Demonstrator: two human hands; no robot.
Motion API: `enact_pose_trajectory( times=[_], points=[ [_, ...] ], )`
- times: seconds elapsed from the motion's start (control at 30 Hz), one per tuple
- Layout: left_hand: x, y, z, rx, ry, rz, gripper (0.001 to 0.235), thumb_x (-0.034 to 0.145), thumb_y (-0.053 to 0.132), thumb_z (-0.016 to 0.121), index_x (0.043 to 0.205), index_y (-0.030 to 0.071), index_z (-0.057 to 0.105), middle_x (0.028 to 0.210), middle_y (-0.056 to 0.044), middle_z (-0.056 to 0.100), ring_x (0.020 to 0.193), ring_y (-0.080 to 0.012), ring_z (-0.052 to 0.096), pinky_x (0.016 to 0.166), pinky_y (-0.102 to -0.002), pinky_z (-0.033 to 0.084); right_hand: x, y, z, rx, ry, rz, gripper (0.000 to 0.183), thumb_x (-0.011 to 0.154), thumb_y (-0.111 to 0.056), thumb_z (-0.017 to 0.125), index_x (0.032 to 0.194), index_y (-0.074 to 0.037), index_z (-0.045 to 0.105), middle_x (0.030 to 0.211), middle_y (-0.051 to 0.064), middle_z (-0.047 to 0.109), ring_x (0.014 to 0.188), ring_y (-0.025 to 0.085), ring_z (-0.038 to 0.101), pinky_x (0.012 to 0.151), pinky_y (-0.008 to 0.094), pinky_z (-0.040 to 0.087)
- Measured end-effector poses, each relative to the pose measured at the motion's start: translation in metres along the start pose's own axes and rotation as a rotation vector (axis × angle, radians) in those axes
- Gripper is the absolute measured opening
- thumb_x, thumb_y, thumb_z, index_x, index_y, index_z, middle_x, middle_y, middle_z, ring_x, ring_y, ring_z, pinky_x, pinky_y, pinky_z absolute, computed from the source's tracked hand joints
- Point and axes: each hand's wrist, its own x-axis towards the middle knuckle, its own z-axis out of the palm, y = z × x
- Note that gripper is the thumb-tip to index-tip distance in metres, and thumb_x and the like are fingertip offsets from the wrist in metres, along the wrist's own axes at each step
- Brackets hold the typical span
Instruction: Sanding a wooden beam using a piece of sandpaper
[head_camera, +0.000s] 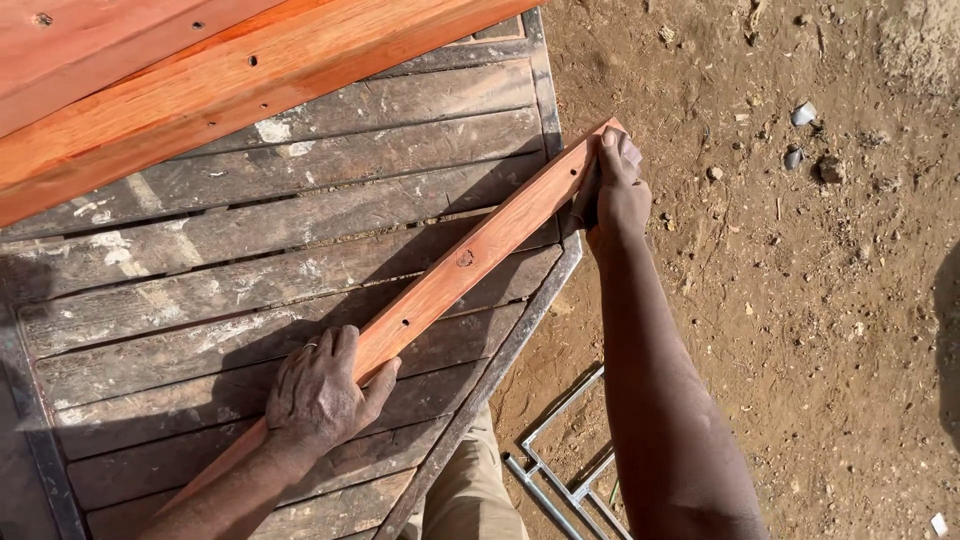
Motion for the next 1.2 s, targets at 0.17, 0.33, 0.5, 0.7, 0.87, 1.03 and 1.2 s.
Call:
enact_pose_trajectory(
  times=[0.17,0.33,0.5,0.7,0.87,1.03,1.2],
  points=[
    [-0.004,-0.004,-0.008,-0.038,0.128,0.068,0.058,0.085,0.067,0.058,0.100,0.012,0.057,0.079,-0.010,0.061,0.065,-0.0342,0.068,0.060,-0.046,0.056,-0.021,0.042,0.006,0.082,-0.068,0.024,0.068,0.067,-0.047,0.087,0.109,0.001,0.066,0.094,0.012,0.067,0.076,0.021,0.068,0.064,0.036,0.059],
    [0.001,-0.001,0.004,-0.015,-0.054,-0.025,0.065,0.086,0.072,0.053,0.111,0.012,0.055,0.089,-0.010,0.065,0.078,-0.0384,0.067,0.072,-0.053,0.055,-0.103,0.082,-0.008,-0.260,-0.156,0.121,0.051,0.068,-0.047,0.090,0.064,-0.019,0.047,0.067,-0.004,0.030,0.053,0.009,0.024,0.038,0.031,0.022],
    [0.002,0.002,0.003,-0.015,-0.057,-0.032,0.068,0.086,0.072,0.052,0.116,0.011,0.056,0.092,-0.011,0.067,0.077,-0.0385,0.068,0.069,-0.054,0.054,-0.002,0.033,0.001,0.111,-0.056,-0.117,0.052,0.064,-0.029,0.097,0.067,-0.016,0.047,0.060,-0.003,0.050,0.052,0.005,0.045,0.045,0.023,0.036],
    [0.000,0.001,0.006,0.012,0.014,0.005,0.065,0.086,0.070,0.056,0.114,0.011,0.057,0.089,-0.010,0.066,0.075,-0.0365,0.067,0.068,-0.051,0.054,-0.177,0.089,-0.004,-0.432,-0.332,0.086,0.047,0.079,-0.047,0.081,0.068,-0.022,0.043,0.067,-0.006,0.048,0.063,0.008,0.040,0.059,0.028,0.035],
    [0.001,0.005,0.000,-0.025,-0.005,0.016,0.061,0.088,0.068,0.056,0.107,0.011,0.056,0.087,-0.012,0.064,0.075,-0.0367,0.066,0.067,-0.052,0.053,-0.107,0.045,-0.009,-0.694,-0.174,0.084,0.101,0.044,-0.065,0.082,0.120,-0.006,0.053,0.106,0.007,0.065,0.087,0.014,0.060,0.071,0.030,0.050],
    [-0.002,0.002,-0.001,-0.042,0.036,0.040,0.063,0.088,0.067,0.057,0.111,0.009,0.059,0.088,-0.012,0.066,0.073,-0.0369,0.067,0.067,-0.051,0.054,-0.109,0.047,0.001,-0.226,0.077,0.092,0.099,0.045,-0.059,0.083,0.120,-0.002,0.054,0.113,0.008,0.069,0.093,0.013,0.067,0.079,0.026,0.056],
    [0.002,0.001,0.006,-0.003,-0.003,0.007,0.072,0.087,0.069,0.056,0.122,0.006,0.060,0.098,-0.016,0.070,0.082,-0.0381,0.068,0.072,-0.051,0.055,-0.193,0.087,-0.010,-0.845,-0.359,0.149,0.084,0.048,-0.067,0.081,0.104,-0.012,0.051,0.099,0.002,0.068,0.086,0.014,0.060,0.076,0.033,0.050]
  ],
)
